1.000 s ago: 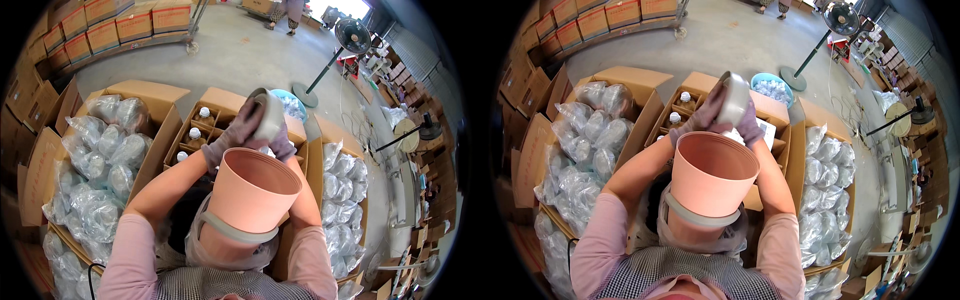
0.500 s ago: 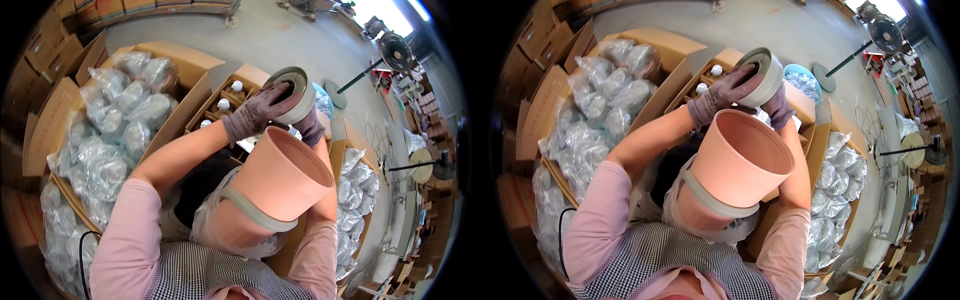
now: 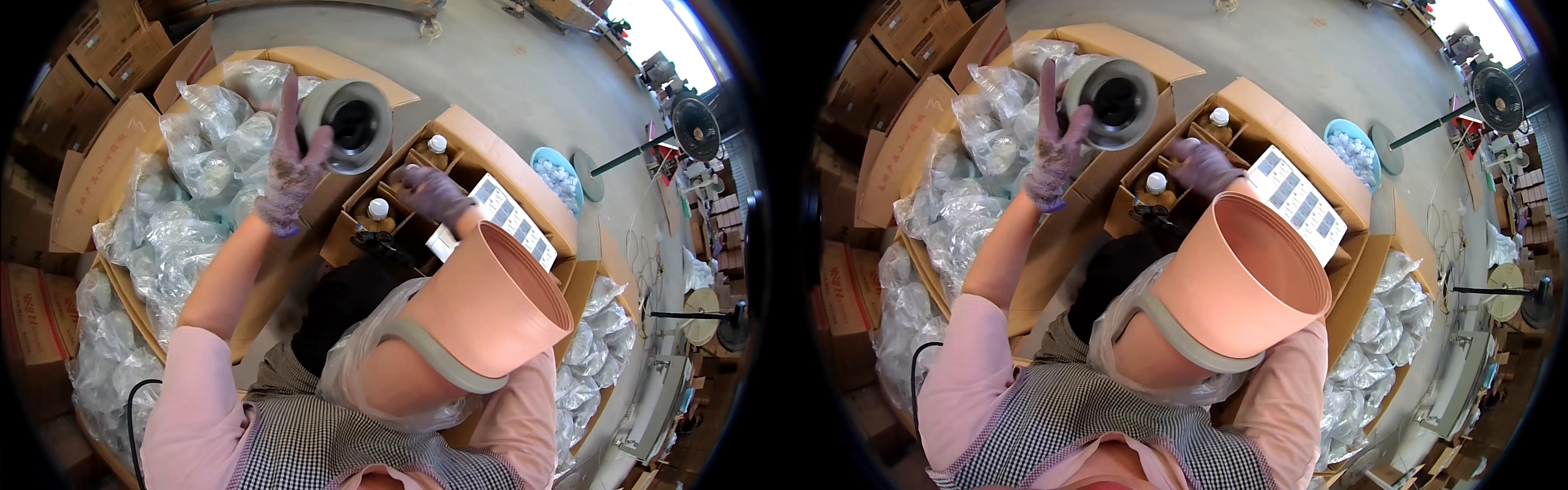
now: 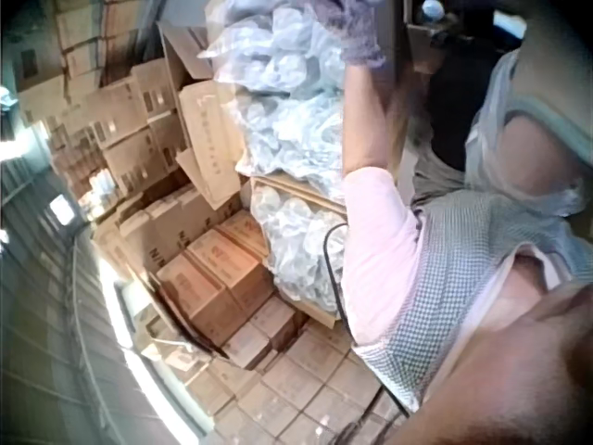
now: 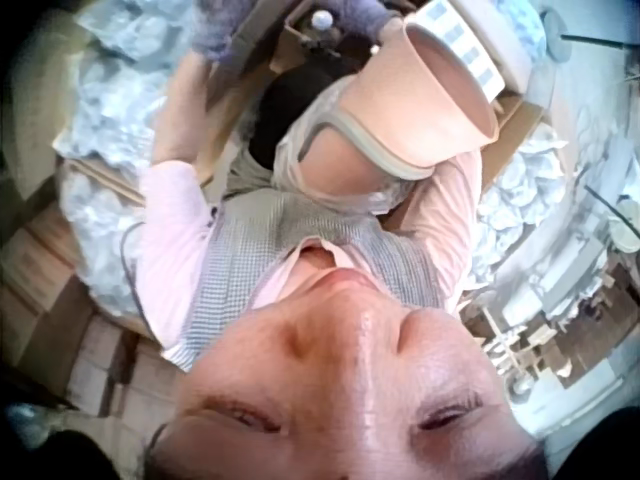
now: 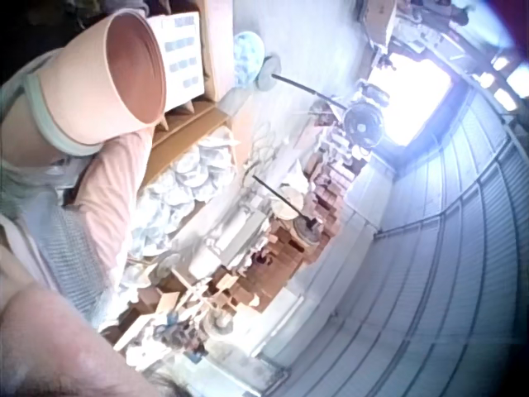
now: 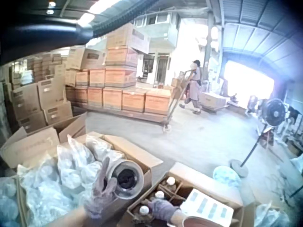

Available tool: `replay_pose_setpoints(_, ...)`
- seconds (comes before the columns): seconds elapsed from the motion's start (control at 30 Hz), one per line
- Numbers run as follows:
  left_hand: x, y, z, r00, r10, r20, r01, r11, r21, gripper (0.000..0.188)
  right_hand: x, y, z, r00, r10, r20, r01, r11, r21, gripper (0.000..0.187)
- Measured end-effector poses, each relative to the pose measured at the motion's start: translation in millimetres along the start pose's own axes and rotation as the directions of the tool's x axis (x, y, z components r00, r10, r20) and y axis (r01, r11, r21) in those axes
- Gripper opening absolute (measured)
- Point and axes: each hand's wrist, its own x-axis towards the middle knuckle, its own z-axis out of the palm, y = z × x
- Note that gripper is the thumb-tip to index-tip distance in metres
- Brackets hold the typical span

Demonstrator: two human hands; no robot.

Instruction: The person assembles pink thermos-style containers by inserting a metal inner pot into the outer shell, placing a lid on top, and applying a label to the side. The person repeats this process for multiple units, handling each component by hand and placing finished units into a cardboard box.

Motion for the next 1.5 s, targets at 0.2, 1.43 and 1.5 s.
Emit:
replay_pose_setpoints(0.2,-21,-19,-41,0.948,-0.295,0.122,0.277,0.95,0.143,0.029,39,-11,79,0.942,-0.169,0.29,0.239,0.944,-0.227,0.041)
replay_pose_setpoints(1.43,-60,90,127,0.781,-0.028,0.624,0.212,0.952,-0.222,0.058,-235,-105,-142,0.831,0.223,-0.51,0.161,0.781,0.604,0.055)
replay_pose_setpoints(1.5,-60,101,115,0.773,-0.035,0.633,0.198,0.962,-0.188,0.056,-245,-124,-163,0.906,0.394,-0.153,-0.139,0.621,0.772,0.047)
